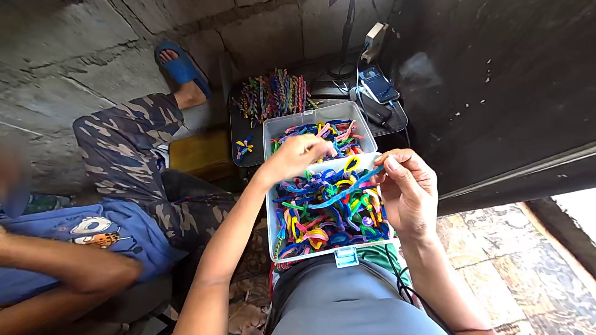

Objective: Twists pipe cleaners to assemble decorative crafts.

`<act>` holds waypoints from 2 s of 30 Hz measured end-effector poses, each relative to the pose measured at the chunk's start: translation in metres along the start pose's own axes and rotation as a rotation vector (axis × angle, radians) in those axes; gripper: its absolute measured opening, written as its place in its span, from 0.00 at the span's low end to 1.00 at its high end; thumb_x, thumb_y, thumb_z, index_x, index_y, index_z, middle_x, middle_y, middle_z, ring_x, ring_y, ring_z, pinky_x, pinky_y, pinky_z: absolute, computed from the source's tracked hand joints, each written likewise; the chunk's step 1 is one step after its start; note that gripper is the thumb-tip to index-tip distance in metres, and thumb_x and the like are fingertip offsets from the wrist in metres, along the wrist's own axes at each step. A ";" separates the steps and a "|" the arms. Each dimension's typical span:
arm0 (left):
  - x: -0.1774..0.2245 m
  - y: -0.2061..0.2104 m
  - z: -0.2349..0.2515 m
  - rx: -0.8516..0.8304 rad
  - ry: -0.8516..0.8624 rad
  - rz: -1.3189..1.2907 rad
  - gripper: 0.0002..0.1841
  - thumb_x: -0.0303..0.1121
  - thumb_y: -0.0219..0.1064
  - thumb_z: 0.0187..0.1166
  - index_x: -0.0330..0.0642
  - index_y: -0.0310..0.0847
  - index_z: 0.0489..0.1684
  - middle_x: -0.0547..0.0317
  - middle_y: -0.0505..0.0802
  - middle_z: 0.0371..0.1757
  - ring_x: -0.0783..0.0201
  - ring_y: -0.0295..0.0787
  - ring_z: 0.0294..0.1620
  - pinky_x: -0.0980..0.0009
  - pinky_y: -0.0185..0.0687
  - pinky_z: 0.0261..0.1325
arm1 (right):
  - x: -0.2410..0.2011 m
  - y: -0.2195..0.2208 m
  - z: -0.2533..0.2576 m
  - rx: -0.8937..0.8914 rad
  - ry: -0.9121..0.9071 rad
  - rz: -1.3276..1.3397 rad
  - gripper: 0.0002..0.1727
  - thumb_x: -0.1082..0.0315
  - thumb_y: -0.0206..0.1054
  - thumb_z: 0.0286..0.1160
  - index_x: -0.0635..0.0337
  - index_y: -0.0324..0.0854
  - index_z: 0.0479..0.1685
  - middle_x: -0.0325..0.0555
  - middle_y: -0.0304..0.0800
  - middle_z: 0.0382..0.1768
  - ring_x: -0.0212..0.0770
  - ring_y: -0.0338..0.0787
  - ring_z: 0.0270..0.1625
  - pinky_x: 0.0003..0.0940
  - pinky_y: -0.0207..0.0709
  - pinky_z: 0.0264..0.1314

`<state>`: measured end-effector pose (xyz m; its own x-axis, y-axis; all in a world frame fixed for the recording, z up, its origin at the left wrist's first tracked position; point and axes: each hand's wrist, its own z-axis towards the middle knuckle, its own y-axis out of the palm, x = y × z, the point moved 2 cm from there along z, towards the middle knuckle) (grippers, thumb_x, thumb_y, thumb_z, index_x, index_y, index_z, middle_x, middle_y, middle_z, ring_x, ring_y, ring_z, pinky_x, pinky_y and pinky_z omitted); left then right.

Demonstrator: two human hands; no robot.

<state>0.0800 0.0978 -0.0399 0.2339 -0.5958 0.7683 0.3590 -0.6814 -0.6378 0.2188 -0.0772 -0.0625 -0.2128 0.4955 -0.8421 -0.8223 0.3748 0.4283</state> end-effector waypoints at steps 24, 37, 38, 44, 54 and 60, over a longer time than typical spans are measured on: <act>-0.072 0.031 0.094 -0.299 -0.155 0.493 0.15 0.18 0.65 0.78 0.39 0.91 0.57 0.39 0.85 0.70 0.39 0.76 0.77 0.42 0.71 0.76 | -0.003 -0.010 0.009 0.094 0.034 -0.046 0.14 0.71 0.60 0.80 0.44 0.88 0.29 0.24 0.84 0.28 0.17 0.79 0.27 0.10 0.74 0.31; -0.040 0.013 0.058 0.242 0.081 0.002 0.10 0.29 0.67 0.83 0.32 0.93 0.46 0.50 0.95 0.52 0.63 0.91 0.56 0.67 0.81 0.66 | 0.000 -0.010 0.008 0.091 0.041 -0.104 0.09 0.73 0.65 0.79 0.48 0.89 0.39 0.26 0.90 0.33 0.19 0.84 0.30 0.14 0.80 0.36; -0.030 0.013 0.050 0.246 0.052 -0.152 0.09 0.29 0.66 0.83 0.33 0.92 0.46 0.58 0.95 0.44 0.74 0.91 0.46 0.75 0.84 0.57 | 0.001 -0.010 0.008 0.079 0.034 -0.107 0.09 0.73 0.65 0.79 0.48 0.90 0.40 0.27 0.90 0.34 0.20 0.84 0.31 0.14 0.81 0.37; 0.019 0.015 0.008 0.005 0.024 -0.694 0.13 0.23 0.53 0.88 0.33 0.86 0.50 0.68 0.93 0.29 0.76 0.91 0.29 0.78 0.91 0.39 | 0.004 -0.003 0.003 0.023 0.060 -0.104 0.08 0.73 0.65 0.80 0.51 0.90 0.44 0.30 0.90 0.41 0.22 0.86 0.34 0.16 0.84 0.38; 0.051 0.025 -0.023 -0.043 0.114 -0.585 0.06 0.20 0.63 0.83 0.31 0.86 0.40 0.65 0.93 0.26 0.79 0.88 0.23 0.83 0.87 0.29 | 0.004 0.004 -0.002 0.043 0.086 -0.011 0.08 0.72 0.69 0.78 0.49 0.93 0.36 0.31 0.93 0.35 0.22 0.87 0.30 0.17 0.83 0.36; 0.052 0.031 -0.029 0.054 0.161 -0.308 0.08 0.25 0.65 0.83 0.31 0.90 0.41 0.61 0.93 0.28 0.80 0.86 0.23 0.85 0.83 0.27 | 0.004 0.004 -0.003 0.023 0.052 -0.045 0.06 0.72 0.72 0.75 0.51 0.94 0.38 0.33 0.94 0.36 0.23 0.88 0.30 0.17 0.84 0.34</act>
<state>0.0771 0.0334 -0.0219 -0.0370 -0.4281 0.9030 0.4390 -0.8187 -0.3702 0.2132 -0.0756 -0.0653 -0.2029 0.4366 -0.8765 -0.8192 0.4146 0.3962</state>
